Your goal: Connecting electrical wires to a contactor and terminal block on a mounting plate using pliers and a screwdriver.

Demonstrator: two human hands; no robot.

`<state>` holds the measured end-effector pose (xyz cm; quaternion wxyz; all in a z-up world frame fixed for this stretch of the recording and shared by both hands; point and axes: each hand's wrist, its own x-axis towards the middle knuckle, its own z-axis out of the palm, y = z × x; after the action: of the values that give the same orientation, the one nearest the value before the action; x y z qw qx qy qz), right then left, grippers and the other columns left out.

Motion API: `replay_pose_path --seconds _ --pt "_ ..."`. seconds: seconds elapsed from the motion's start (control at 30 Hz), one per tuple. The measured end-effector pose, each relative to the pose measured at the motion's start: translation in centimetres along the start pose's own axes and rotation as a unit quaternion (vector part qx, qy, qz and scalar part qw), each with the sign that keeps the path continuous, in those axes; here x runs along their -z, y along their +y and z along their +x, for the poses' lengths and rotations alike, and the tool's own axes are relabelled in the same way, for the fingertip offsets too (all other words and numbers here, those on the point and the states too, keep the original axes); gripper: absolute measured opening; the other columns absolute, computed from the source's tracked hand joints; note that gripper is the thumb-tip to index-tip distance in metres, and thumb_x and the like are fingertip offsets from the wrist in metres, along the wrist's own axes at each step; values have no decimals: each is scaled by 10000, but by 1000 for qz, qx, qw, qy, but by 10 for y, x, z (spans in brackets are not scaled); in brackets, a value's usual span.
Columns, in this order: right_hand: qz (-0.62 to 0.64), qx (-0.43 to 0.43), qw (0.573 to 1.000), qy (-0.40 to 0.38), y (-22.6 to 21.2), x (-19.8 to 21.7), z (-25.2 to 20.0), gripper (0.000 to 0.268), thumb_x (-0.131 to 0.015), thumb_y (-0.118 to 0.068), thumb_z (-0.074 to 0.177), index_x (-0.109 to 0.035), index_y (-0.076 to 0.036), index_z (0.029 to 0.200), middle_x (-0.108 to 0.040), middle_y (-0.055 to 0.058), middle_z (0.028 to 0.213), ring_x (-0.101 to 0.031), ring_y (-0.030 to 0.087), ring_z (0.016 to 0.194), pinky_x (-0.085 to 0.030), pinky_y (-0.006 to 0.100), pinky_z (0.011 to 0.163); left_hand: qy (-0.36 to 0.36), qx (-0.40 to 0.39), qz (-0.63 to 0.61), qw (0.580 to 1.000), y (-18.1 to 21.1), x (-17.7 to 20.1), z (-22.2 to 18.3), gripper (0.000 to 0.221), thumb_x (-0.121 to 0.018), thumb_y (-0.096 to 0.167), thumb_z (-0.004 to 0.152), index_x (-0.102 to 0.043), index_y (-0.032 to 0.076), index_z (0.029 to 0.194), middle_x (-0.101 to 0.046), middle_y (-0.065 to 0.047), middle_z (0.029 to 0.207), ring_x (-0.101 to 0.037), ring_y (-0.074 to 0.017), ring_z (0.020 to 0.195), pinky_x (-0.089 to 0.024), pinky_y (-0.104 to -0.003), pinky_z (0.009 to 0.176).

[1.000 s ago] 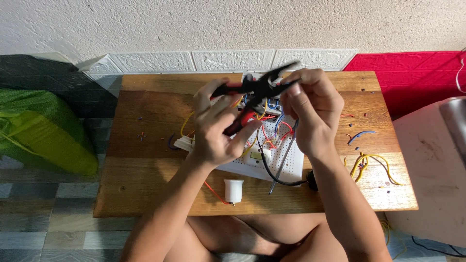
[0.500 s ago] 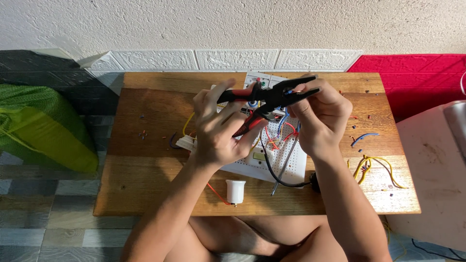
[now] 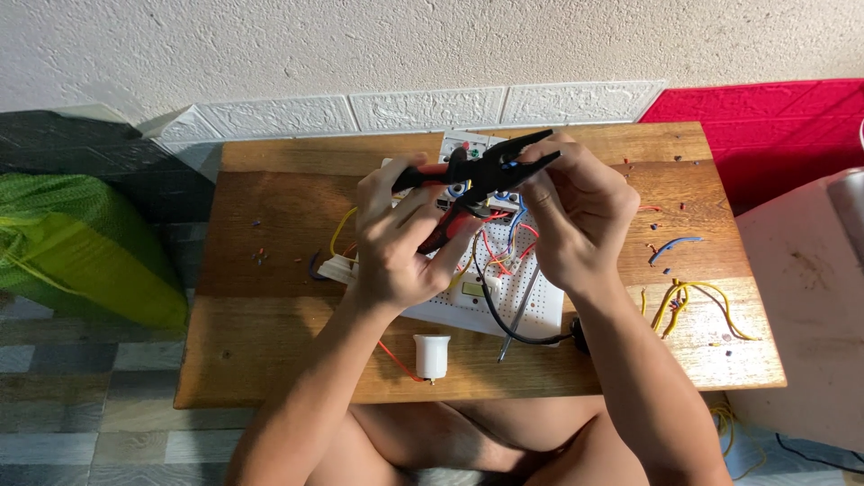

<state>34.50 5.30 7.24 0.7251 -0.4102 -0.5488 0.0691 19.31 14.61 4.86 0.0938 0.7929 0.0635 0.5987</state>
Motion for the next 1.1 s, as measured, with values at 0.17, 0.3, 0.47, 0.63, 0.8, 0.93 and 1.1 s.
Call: replay_pose_path --seconds 0.17,0.3,0.47,0.63,0.8,0.93,1.1 --pt "14 6 1000 -4 1 0 3 72 -635 85 1013 -684 109 965 -600 153 744 -497 114 620 -428 237 558 -4 1 -5 1000 1 0 3 253 -797 210 866 -642 110 694 -773 -92 857 -662 -364 1046 -457 -472 919" --pt "17 16 1000 -10 2 2 3 82 -641 50 1014 -692 102 976 -622 154 737 -486 111 602 -418 229 542 -1 0 -1 1000 1 1 1 271 -817 216 853 -639 120 673 -789 -71 879 -663 -348 1017 -468 -454 916" --pt "16 17 1000 -10 6 3 -2 71 -646 78 1000 -684 105 947 -625 153 727 -516 119 618 -432 231 549 13 -10 15 1000 -1 0 0 345 -782 326 896 -608 134 669 -773 -47 868 -656 -346 999 -454 -461 898" --pt "11 4 1000 -16 5 4 -2 79 -649 47 1010 -672 107 964 -622 132 690 -446 77 606 -401 220 526 20 -18 29 999 -1 0 0 349 -798 318 884 -597 132 668 -757 -49 850 -655 -358 995 -450 -473 889" --pt "12 7 1000 -17 8 7 -2 75 -641 93 999 -669 119 934 -605 144 658 -391 86 574 -376 234 485 16 -19 34 999 1 1 1 342 -796 289 876 -576 134 664 -739 -29 837 -646 -354 1005 -453 -481 882" --pt "13 11 1000 -18 0 0 2 79 -637 92 997 -675 116 933 -607 146 657 -402 85 566 -383 228 485 17 -12 24 1000 4 0 5 326 -792 282 884 -594 132 673 -750 -18 845 -641 -350 985 -462 -475 879" --pt "23 3 1000 -15 7 4 -1 70 -638 71 1009 -672 115 966 -609 138 665 -405 67 560 -384 221 490 24 -20 22 999 0 -4 1 336 -799 255 877 -576 142 652 -691 -4 752 -628 -331 913 -477 -443 841"
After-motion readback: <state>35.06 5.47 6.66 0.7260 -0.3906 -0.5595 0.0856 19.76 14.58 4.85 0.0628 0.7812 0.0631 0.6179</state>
